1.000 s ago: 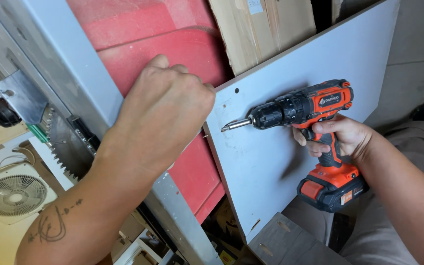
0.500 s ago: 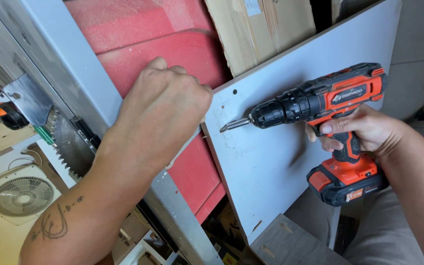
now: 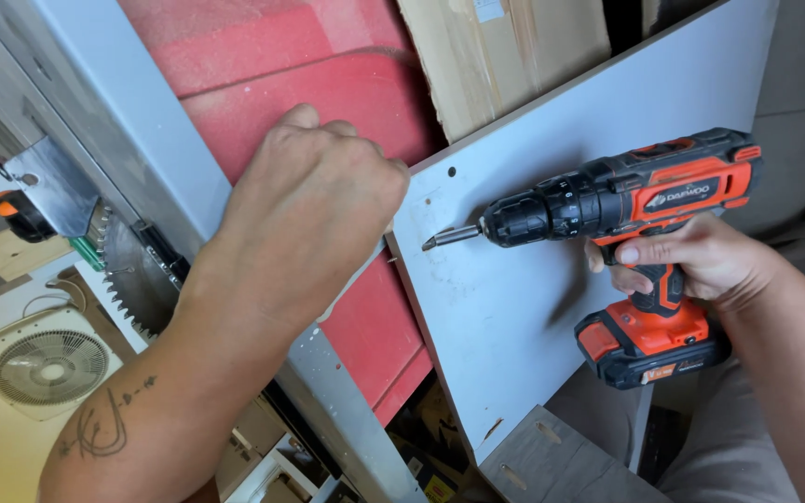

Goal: Attaching metal drawer slides to wooden panels using a power drill and screws

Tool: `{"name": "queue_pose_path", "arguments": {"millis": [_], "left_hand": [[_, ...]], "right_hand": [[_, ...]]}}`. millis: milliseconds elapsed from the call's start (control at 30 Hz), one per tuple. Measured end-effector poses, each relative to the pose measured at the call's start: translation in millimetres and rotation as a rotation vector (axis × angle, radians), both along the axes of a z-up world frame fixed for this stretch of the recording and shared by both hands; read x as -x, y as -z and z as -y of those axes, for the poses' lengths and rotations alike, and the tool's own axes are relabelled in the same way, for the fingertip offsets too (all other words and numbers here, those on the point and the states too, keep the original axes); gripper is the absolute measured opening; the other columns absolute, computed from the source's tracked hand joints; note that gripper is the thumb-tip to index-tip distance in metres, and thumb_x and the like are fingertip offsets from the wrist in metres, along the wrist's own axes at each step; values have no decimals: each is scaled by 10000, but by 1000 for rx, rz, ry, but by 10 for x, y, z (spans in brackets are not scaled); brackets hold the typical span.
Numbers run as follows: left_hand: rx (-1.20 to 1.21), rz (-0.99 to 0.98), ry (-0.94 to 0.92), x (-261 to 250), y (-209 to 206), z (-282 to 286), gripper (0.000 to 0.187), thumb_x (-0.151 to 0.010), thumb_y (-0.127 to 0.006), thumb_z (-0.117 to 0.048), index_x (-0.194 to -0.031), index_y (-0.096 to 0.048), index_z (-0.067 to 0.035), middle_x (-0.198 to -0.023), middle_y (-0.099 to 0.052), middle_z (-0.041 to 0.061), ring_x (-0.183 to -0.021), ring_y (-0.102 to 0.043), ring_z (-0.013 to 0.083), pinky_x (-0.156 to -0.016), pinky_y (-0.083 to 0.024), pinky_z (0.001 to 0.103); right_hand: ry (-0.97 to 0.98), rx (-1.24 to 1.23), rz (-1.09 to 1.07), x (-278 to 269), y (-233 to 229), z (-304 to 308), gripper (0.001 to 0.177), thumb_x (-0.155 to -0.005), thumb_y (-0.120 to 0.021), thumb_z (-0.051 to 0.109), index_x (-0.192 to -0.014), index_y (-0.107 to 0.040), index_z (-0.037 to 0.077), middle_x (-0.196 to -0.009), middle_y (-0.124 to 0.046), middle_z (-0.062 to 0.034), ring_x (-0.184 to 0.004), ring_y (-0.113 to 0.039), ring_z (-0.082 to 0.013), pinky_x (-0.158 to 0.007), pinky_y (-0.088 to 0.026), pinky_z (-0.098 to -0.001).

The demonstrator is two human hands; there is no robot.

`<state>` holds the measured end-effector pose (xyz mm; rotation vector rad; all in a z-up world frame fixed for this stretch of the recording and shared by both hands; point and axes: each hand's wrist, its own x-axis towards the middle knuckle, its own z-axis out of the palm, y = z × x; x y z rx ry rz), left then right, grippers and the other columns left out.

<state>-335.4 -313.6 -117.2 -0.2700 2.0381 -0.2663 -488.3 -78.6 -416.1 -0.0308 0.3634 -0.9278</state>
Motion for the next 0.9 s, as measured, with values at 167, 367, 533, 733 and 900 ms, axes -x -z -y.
{"name": "queue_pose_path", "arguments": {"millis": [167, 367, 533, 733, 900], "left_hand": [[-11, -19, -28, -19, 20, 3, 371, -543, -778, -49, -628, -604, -365, -579, -660, -53, -604, -662, 207, -711, -476, 358], [-37, -7, -67, -31, 29, 13, 344, -510, -817, -129, -649, -628, -380, -586, -683, -54, -624, -676, 218, -716, -466, 368], [-16, -41, -19, -44, 14, 11, 422, -445, -785, -83, -599, -559, -403, -559, -644, -71, -593, -648, 201, -690, -452, 352], [-26, -75, -56, -32, 15, 4, 405, -403, -797, -68, -591, -583, -357, -565, -656, -43, -595, -663, 220, -698, -484, 362], [9, -22, 0, 3, -9, -1, 384, -647, -769, -57, -638, -587, -396, -595, -667, -60, -617, -661, 197, -691, -469, 352]], "right_hand": [[1, -10, 90, -44, 25, -75, 386, -856, -802, 123, -1182, -678, -42, -877, -699, -272, -461, -494, -176, -449, -447, -308], [-29, 30, 152, -65, 136, -27, 411, -847, -823, 149, -1189, -691, -37, -894, -705, -253, -473, -502, -176, -458, -450, -312], [-13, 165, 73, 29, 87, 185, 364, -866, -800, 161, -1156, -690, -29, -876, -721, -242, -468, -520, -148, -474, -489, -318], [-80, 114, 217, -93, 300, 178, 349, -868, -818, 141, -1149, -695, -28, -898, -696, -260, -474, -527, -160, -474, -483, -309], [-88, 18, 392, -317, 477, -13, 359, -902, -803, 133, -1194, -680, -36, -940, -684, -252, -490, -494, -161, -510, -500, -360]]}}
